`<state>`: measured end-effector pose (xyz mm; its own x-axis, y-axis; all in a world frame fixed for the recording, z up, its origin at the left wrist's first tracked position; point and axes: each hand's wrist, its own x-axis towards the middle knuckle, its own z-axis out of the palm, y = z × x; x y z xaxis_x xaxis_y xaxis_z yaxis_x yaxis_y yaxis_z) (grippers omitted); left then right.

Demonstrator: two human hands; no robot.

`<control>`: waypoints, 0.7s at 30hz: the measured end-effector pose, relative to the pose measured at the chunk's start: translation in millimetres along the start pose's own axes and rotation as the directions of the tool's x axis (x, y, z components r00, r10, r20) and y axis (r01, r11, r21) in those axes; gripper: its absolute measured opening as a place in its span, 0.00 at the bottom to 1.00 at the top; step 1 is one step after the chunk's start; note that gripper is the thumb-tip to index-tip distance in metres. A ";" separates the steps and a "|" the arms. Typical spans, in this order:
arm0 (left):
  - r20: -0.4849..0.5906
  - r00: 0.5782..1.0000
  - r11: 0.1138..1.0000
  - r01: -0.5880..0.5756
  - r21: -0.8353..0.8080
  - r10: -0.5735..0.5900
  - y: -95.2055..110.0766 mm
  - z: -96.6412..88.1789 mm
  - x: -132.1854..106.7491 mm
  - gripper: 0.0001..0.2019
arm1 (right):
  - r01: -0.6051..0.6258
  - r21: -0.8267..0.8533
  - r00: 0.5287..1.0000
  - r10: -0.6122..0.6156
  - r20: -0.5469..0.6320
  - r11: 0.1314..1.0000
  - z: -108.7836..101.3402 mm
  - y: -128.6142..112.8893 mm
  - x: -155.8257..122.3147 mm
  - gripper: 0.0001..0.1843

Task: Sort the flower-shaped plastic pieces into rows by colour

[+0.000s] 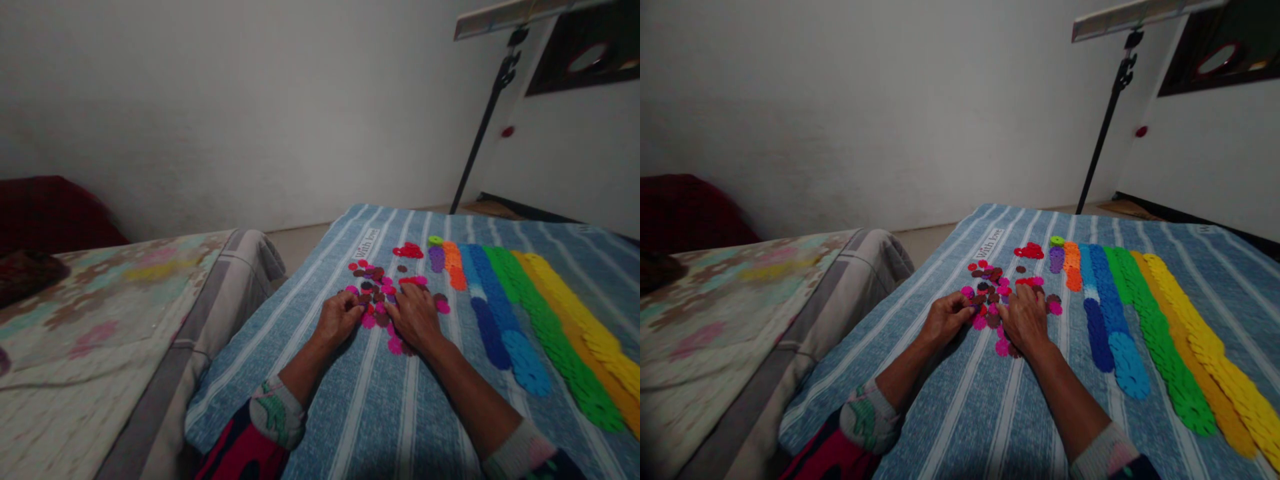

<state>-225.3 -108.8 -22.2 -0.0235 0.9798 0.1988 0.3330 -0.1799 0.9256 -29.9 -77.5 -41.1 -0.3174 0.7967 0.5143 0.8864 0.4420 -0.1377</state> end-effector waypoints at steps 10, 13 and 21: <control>-0.010 1.000 1.000 0.007 0.009 -0.007 3.7 0.5 -1.6 0.10 | -0.089 0.050 0.995 0.086 0.045 0.995 2.8 -0.4 9.2 0.09; -0.003 1.000 1.000 0.014 0.008 -0.014 5.5 0.7 -2.3 0.10 | -0.123 0.089 0.991 0.118 0.057 0.988 3.0 -0.2 10.9 0.09; 0.000 1.000 1.000 0.013 0.004 -0.013 4.4 0.9 -1.9 0.10 | -0.192 0.092 0.973 0.178 0.147 0.977 -1.9 -4.0 17.0 0.09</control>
<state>-222.9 -111.4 -18.7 -0.0274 0.9820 0.1869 0.3360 -0.1671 0.9269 -38.2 -66.5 -30.2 -0.2007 0.9145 0.3514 0.8962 0.3162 -0.3110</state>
